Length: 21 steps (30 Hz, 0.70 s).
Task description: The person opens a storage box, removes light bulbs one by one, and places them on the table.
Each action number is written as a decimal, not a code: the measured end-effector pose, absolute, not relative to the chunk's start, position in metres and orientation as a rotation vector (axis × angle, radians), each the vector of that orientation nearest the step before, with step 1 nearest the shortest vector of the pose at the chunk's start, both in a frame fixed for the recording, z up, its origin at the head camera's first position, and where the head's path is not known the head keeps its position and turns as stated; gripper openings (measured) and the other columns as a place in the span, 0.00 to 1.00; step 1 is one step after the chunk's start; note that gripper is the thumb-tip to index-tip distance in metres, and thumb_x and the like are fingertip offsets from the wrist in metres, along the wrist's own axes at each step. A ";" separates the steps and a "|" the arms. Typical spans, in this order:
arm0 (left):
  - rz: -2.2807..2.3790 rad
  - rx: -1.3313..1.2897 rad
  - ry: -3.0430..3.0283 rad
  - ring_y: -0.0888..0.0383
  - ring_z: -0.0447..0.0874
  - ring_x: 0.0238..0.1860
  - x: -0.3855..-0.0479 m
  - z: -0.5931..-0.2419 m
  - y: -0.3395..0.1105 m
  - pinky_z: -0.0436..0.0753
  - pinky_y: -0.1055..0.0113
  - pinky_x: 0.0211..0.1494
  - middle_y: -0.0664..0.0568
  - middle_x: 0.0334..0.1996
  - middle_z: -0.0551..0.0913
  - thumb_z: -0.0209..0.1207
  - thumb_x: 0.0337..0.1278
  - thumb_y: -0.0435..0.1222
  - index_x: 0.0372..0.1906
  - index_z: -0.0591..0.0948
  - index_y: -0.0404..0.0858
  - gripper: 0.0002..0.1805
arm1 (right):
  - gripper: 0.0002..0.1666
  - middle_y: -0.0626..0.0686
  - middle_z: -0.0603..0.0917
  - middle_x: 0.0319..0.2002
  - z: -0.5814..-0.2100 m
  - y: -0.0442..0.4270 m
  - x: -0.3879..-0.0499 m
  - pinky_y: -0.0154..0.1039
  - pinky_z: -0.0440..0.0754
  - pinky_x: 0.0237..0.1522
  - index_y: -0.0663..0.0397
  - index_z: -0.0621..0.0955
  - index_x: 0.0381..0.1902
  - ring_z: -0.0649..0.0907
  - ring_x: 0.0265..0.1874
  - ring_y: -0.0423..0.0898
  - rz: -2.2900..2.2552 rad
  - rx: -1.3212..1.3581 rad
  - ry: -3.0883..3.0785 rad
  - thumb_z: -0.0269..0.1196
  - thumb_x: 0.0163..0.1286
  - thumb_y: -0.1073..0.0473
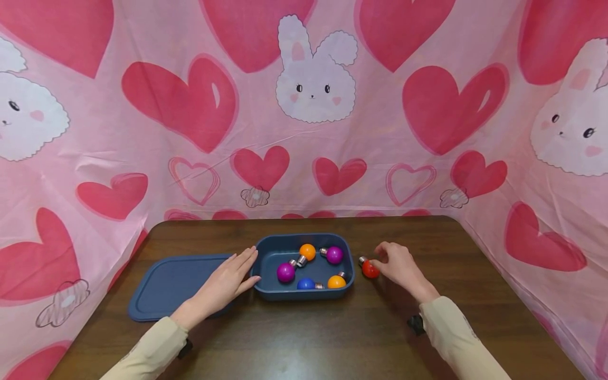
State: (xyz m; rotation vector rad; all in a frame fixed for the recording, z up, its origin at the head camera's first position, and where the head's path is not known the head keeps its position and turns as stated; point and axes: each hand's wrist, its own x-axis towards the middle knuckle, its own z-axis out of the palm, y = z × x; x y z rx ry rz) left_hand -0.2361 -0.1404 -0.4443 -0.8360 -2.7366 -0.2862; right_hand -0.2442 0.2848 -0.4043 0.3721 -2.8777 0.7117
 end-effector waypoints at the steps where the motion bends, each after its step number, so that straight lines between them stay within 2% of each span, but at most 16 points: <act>1: -0.287 -0.835 -2.740 0.47 0.69 0.73 -0.236 -0.444 -0.141 0.69 0.48 0.75 0.41 0.72 0.70 0.57 0.66 0.54 0.71 0.69 0.33 0.38 | 0.17 0.58 0.87 0.33 -0.402 0.284 -0.245 0.42 0.86 0.34 0.65 0.83 0.41 0.84 0.31 0.49 0.712 0.382 -2.872 0.71 0.60 0.58; 9: -0.291 -0.828 -2.745 0.47 0.69 0.73 -0.238 -0.446 -0.141 0.69 0.48 0.75 0.41 0.72 0.69 0.57 0.66 0.53 0.71 0.68 0.33 0.38 | 0.18 0.62 0.87 0.39 -0.380 0.269 -0.254 0.48 0.88 0.40 0.65 0.82 0.45 0.85 0.35 0.52 0.730 0.448 -2.900 0.70 0.62 0.58; 17: -0.305 -0.838 -2.734 0.46 0.70 0.72 -0.237 -0.445 -0.141 0.69 0.48 0.75 0.41 0.72 0.70 0.58 0.66 0.53 0.71 0.69 0.32 0.37 | 0.21 0.64 0.86 0.44 -0.367 0.243 -0.268 0.46 0.88 0.42 0.65 0.80 0.49 0.84 0.36 0.49 0.728 0.511 -3.004 0.69 0.63 0.57; 21: -0.309 -0.836 -2.743 0.47 0.69 0.73 -0.236 -0.444 -0.141 0.69 0.48 0.75 0.41 0.72 0.69 0.57 0.66 0.53 0.71 0.68 0.32 0.38 | 0.22 0.63 0.86 0.43 -0.364 0.231 -0.275 0.46 0.88 0.43 0.67 0.80 0.50 0.84 0.36 0.49 0.710 0.576 -3.016 0.70 0.63 0.57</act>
